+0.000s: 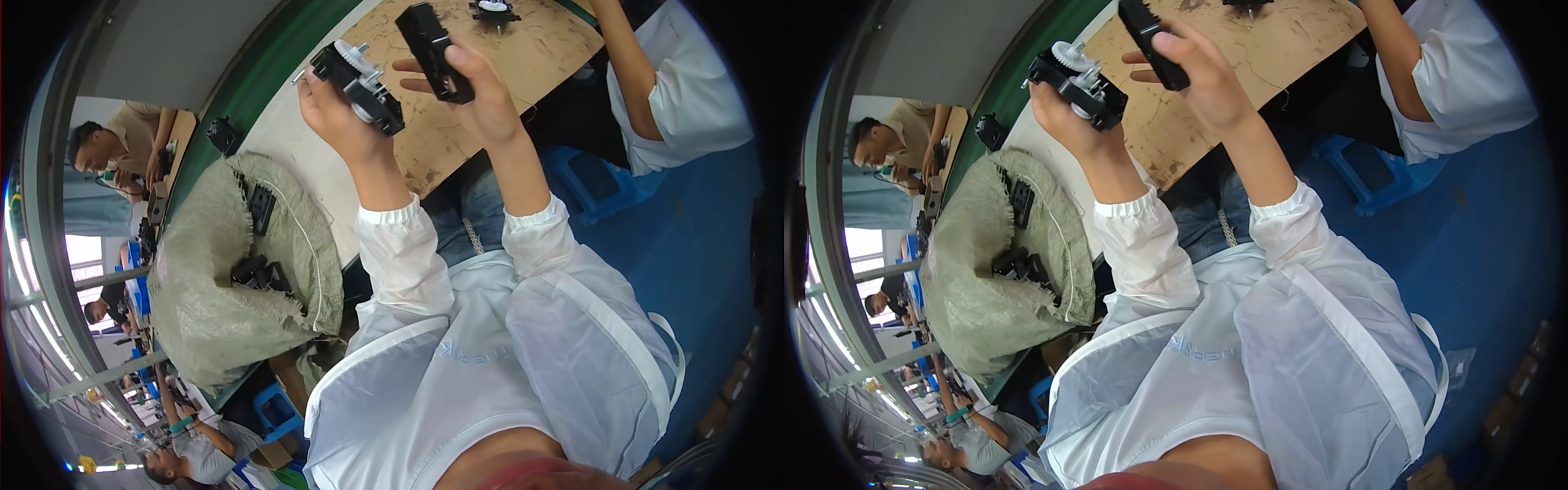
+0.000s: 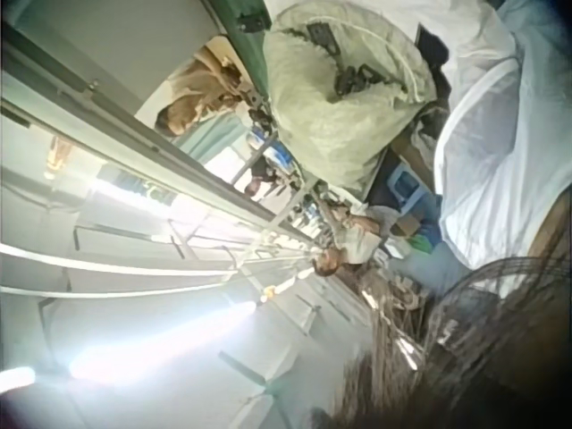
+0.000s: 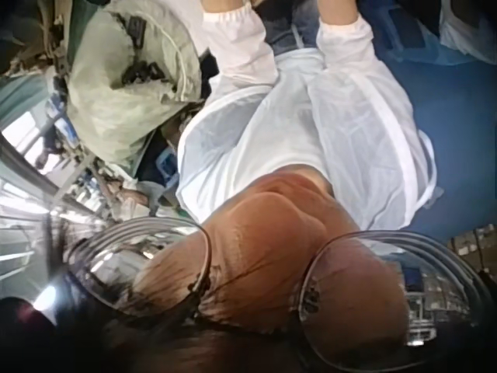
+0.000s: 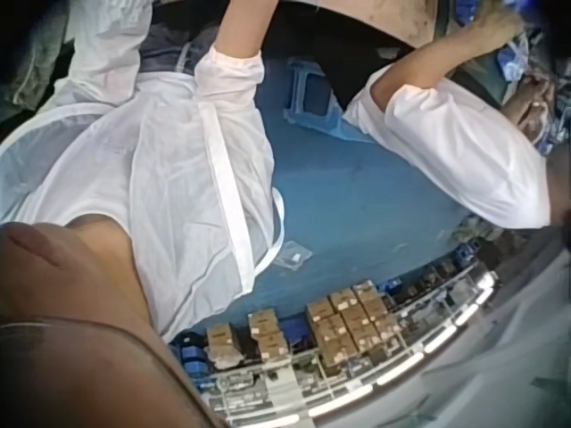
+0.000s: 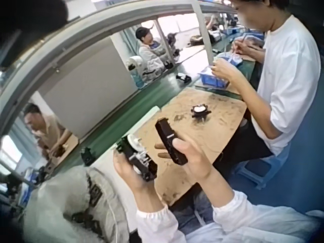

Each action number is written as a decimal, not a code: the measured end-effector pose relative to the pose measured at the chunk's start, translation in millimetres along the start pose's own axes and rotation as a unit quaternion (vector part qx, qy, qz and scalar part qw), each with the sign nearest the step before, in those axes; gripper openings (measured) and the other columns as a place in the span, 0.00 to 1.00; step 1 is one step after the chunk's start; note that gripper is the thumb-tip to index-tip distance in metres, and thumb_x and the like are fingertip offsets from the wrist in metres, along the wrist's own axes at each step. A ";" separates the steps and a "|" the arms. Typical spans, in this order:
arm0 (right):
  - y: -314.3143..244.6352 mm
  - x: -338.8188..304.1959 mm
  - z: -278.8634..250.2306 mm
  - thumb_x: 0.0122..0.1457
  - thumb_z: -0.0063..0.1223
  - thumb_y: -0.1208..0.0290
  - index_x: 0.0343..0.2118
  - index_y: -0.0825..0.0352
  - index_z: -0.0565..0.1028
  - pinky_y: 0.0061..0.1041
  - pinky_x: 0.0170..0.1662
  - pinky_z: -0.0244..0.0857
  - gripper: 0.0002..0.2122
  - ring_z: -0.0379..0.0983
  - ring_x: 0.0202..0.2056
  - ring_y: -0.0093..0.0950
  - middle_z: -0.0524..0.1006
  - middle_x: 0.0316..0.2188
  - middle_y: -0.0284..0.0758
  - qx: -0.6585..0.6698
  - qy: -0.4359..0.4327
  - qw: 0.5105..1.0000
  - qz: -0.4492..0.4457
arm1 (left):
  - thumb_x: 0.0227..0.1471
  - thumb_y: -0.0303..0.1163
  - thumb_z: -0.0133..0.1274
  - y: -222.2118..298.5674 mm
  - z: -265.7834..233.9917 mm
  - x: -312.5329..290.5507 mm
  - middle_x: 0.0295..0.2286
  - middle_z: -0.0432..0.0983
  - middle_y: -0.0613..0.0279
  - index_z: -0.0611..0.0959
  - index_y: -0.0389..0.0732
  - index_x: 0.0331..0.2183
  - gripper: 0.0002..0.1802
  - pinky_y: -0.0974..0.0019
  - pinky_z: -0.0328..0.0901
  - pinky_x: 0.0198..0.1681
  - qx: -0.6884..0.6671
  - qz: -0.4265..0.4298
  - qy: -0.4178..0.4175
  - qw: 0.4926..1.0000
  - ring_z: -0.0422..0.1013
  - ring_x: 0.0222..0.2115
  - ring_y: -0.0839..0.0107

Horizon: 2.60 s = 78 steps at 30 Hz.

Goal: Assembling mechanical and electronic components of a device at a factory workstation.

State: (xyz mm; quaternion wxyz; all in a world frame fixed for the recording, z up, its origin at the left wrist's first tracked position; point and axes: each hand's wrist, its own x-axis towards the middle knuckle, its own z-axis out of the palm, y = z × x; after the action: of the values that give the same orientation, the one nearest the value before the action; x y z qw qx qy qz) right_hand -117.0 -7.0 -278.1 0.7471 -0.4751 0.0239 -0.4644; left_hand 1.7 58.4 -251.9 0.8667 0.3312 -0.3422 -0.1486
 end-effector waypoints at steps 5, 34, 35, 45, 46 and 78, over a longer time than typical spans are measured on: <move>-1.7 -6.6 19.4 0.63 0.41 0.56 0.56 0.75 0.66 0.28 0.44 0.73 0.27 0.76 0.44 0.30 0.74 0.48 0.47 -0.046 -0.006 0.998 0.031 | 0.65 0.41 0.42 9.4 -7.5 -16.0 0.29 0.77 0.56 0.74 0.36 0.38 0.16 0.67 0.73 0.28 0.025 -0.035 0.043 0.998 0.75 0.24 0.70; -29.5 -18.4 -0.8 0.59 0.40 0.53 0.60 0.79 0.58 0.47 0.53 0.66 0.34 0.67 0.54 0.53 0.65 0.57 0.54 -0.034 -0.008 0.999 -0.034 | 0.64 0.44 0.34 25.0 -47.1 -35.6 0.37 0.78 0.47 0.73 0.33 0.47 0.24 0.61 0.77 0.34 0.368 0.106 0.145 0.912 0.79 0.32 0.58; -23.0 -18.2 13.1 0.59 0.41 0.53 0.60 0.81 0.58 0.47 0.53 0.66 0.35 0.68 0.54 0.52 0.65 0.57 0.54 -0.075 -0.005 0.997 0.005 | 0.64 0.45 0.40 25.9 -40.2 -37.0 0.33 0.77 0.51 0.76 0.31 0.41 0.24 0.65 0.73 0.36 0.127 0.009 0.151 0.980 0.76 0.30 0.67; 4.1 -21.2 56.9 0.64 0.45 0.59 0.57 0.78 0.63 0.21 0.47 0.67 0.27 0.72 0.45 0.23 0.73 0.45 0.41 -0.056 -0.048 0.996 0.050 | 0.65 0.42 0.39 30.0 -19.7 -39.4 0.27 0.78 0.53 0.73 0.35 0.37 0.18 0.68 0.73 0.26 0.090 -0.043 0.131 0.986 0.76 0.24 0.68; 5.4 -19.5 56.0 0.58 0.47 0.58 0.56 0.79 0.63 0.23 0.48 0.68 0.30 0.73 0.45 0.26 0.74 0.45 0.43 -0.076 -0.038 0.995 0.061 | 0.65 0.42 0.39 30.2 -18.5 -39.5 0.27 0.78 0.54 0.73 0.36 0.37 0.18 0.68 0.73 0.26 0.097 -0.037 0.135 0.985 0.76 0.24 0.68; 24.7 -17.3 28.7 0.71 0.26 0.52 0.60 0.75 0.60 0.19 0.42 0.68 0.28 0.74 0.40 0.21 0.76 0.43 0.38 -0.217 -0.067 0.972 0.053 | 0.65 0.35 0.45 6.6 -17.6 -36.8 0.28 0.74 0.67 0.74 0.38 0.35 0.11 0.77 0.65 0.29 0.126 -0.055 0.107 0.985 0.68 0.26 0.83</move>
State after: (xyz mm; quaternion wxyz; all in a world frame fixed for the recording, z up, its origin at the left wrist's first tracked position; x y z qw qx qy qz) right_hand -96.5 28.0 -287.5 0.6494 -0.6540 0.0991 -0.3752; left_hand -12.4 89.4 -275.3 0.8403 0.4698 -0.2446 -0.1154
